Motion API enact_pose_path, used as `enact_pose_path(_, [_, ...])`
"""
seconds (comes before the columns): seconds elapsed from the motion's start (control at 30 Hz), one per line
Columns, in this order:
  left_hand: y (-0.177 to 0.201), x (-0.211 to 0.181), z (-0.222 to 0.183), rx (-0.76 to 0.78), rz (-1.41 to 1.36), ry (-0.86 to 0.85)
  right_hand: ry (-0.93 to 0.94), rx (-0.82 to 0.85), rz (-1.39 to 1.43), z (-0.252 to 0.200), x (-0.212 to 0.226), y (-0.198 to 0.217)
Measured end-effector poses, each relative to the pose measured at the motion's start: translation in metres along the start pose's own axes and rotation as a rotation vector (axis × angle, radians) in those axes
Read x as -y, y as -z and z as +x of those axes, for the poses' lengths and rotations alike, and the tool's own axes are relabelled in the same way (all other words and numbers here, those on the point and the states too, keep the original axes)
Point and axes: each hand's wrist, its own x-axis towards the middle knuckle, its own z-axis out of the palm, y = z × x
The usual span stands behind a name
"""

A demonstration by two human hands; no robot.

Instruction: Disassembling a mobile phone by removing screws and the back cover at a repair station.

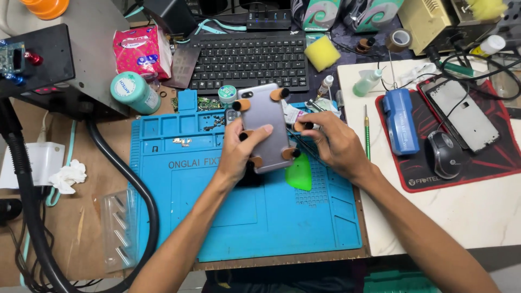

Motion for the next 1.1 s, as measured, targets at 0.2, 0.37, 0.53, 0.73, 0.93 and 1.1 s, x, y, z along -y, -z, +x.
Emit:
enact_pose_path(0.2, [0.032, -0.010, 0.020, -0.254, -0.076, -0.007, -0.082, -0.035, -0.051, 0.011, 0.001, 0.009])
enact_pose_path(0.37, [0.042, -0.019, 0.022, -0.290, -0.122, -0.073, -0.196, -0.002, -0.037, 0.005, -0.004, 0.000])
enact_pose_path(0.53, [0.038, -0.017, 0.024, -0.259, -0.219, -0.055, -0.138, 0.081, -0.101, 0.015, 0.018, -0.017])
enact_pose_path(0.73, [0.032, -0.008, 0.022, -0.201, -0.197, -0.023, -0.022, 0.164, -0.368, 0.015, -0.002, -0.047])
enact_pose_path(0.93, [0.031, 0.007, 0.025, -0.175, -0.169, -0.013, -0.038, 0.181, -0.453, 0.023, 0.005, -0.041])
enact_pose_path(1.1, [0.027, 0.000, 0.020, -0.217, -0.151, -0.035, -0.020, 0.025, -0.450, 0.020, 0.009, -0.032])
